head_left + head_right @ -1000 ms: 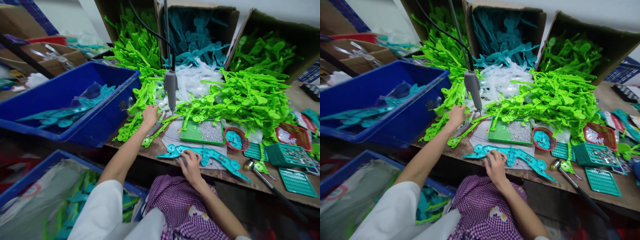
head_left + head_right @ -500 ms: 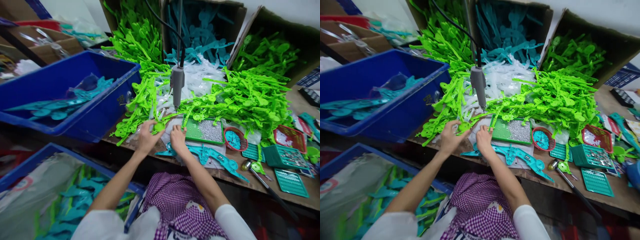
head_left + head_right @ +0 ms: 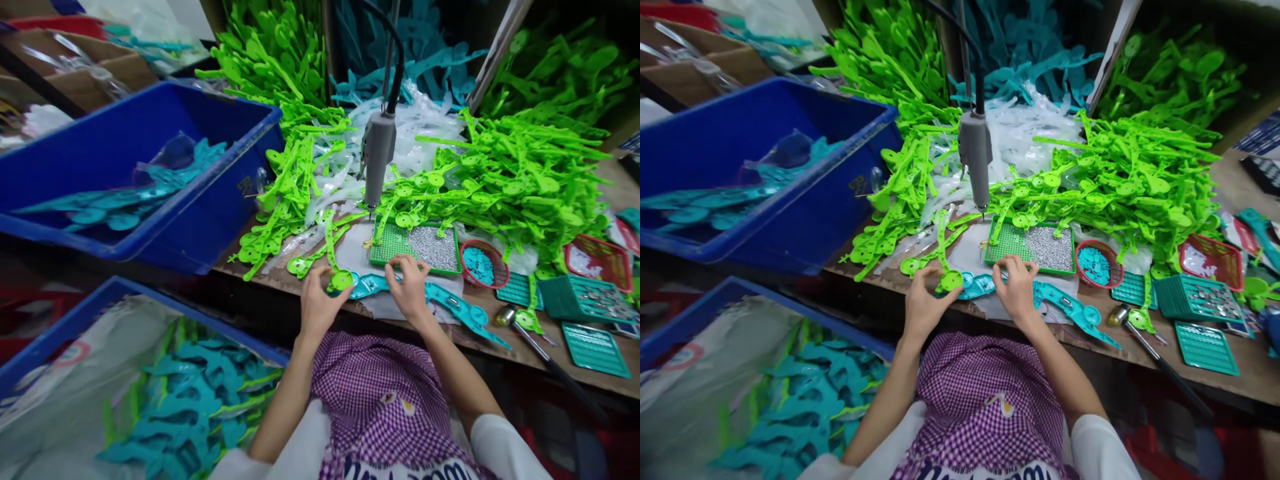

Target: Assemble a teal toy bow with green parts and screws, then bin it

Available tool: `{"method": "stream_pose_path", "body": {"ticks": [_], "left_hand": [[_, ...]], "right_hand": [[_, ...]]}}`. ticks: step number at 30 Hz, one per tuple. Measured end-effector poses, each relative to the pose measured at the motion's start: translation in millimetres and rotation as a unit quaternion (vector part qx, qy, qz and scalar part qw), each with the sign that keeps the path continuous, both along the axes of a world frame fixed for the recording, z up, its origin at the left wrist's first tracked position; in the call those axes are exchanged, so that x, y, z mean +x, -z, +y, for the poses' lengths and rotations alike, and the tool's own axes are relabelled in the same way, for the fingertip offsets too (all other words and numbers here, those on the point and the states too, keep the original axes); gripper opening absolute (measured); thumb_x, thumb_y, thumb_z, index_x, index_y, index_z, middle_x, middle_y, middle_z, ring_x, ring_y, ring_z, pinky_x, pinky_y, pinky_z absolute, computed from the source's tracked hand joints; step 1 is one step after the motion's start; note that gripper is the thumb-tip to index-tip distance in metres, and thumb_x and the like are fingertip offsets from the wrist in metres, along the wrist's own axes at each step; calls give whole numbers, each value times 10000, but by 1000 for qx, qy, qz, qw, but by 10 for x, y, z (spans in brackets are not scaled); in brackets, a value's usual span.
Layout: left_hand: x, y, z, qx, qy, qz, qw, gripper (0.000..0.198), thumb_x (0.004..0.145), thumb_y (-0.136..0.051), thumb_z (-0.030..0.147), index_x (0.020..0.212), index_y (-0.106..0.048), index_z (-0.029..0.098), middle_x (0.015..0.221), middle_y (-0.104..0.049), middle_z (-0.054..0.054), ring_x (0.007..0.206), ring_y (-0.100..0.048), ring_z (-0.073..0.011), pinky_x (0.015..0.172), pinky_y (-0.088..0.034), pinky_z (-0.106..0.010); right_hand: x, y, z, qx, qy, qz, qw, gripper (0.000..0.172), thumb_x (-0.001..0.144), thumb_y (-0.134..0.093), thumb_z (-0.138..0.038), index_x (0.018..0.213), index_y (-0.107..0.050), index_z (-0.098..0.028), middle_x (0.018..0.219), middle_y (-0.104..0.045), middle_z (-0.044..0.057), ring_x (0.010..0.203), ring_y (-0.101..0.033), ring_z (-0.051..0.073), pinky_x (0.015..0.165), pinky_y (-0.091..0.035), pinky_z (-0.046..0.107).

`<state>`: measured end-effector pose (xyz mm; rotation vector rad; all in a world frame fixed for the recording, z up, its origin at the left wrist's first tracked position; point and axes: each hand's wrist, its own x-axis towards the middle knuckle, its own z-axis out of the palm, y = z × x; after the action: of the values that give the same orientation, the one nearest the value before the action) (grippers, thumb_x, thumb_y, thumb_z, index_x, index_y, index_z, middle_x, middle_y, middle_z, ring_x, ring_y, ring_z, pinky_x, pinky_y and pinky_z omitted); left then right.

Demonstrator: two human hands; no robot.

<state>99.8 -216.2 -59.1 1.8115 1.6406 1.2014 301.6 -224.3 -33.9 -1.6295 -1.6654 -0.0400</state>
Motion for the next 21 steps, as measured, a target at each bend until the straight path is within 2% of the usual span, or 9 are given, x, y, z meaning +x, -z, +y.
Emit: {"method": "stream_pose_path", "body": {"ticks": [4, 7, 10, 15, 21], "left_hand": [[125, 99, 221, -56, 41, 14, 998, 579, 646, -833, 294, 1148, -559, 201, 978, -681, -52, 944, -657, -249, 891, -515, -413], [96, 161, 245, -67, 59, 20, 996, 445, 697, -796, 299, 1100, -635, 203, 994, -687, -60, 957, -658, -249, 876, -519, -394], [75, 138, 284, -64, 88, 53, 993, 342, 723, -778, 308, 1043, -705, 212, 1012, -681, -63, 964, -654, -244, 873, -520, -370], [132, 24, 392, -60, 118, 133, 982, 376, 690, -814, 300, 1052, -734, 235, 986, -665, -57, 984, -622, -259, 913, -499, -385], [118, 62, 467, -70, 129, 129, 981, 381, 677, -834, 331, 1030, -736, 224, 935, -627, -48, 930, -603, -237, 866, -498, -358]], "right_hand": [[50, 1, -87, -1, -8, 1, 1000, 136, 938, -505, -245, 830, -578, -207, 832, -713, -4, 816, -643, 154, 870, -257, 336], [72, 23, -146, -24, -10, -3, 1000, 147, 941, -497, -237, 822, -579, -210, 823, -719, -15, 809, -648, 151, 872, -247, 340], [67, 58, -164, -46, -20, -9, 999, 148, 943, -493, -241, 836, -591, -213, 851, -730, -9, 827, -650, 154, 892, -238, 349], [48, 121, -152, -59, -30, -16, 998, 174, 949, -486, -243, 816, -593, -208, 816, -730, -9, 787, -649, 151, 905, -226, 354], [53, 172, -229, -52, -43, -3, 998, 185, 960, -487, -247, 809, -587, -207, 783, -713, -28, 761, -653, 142, 902, -221, 344]]}}
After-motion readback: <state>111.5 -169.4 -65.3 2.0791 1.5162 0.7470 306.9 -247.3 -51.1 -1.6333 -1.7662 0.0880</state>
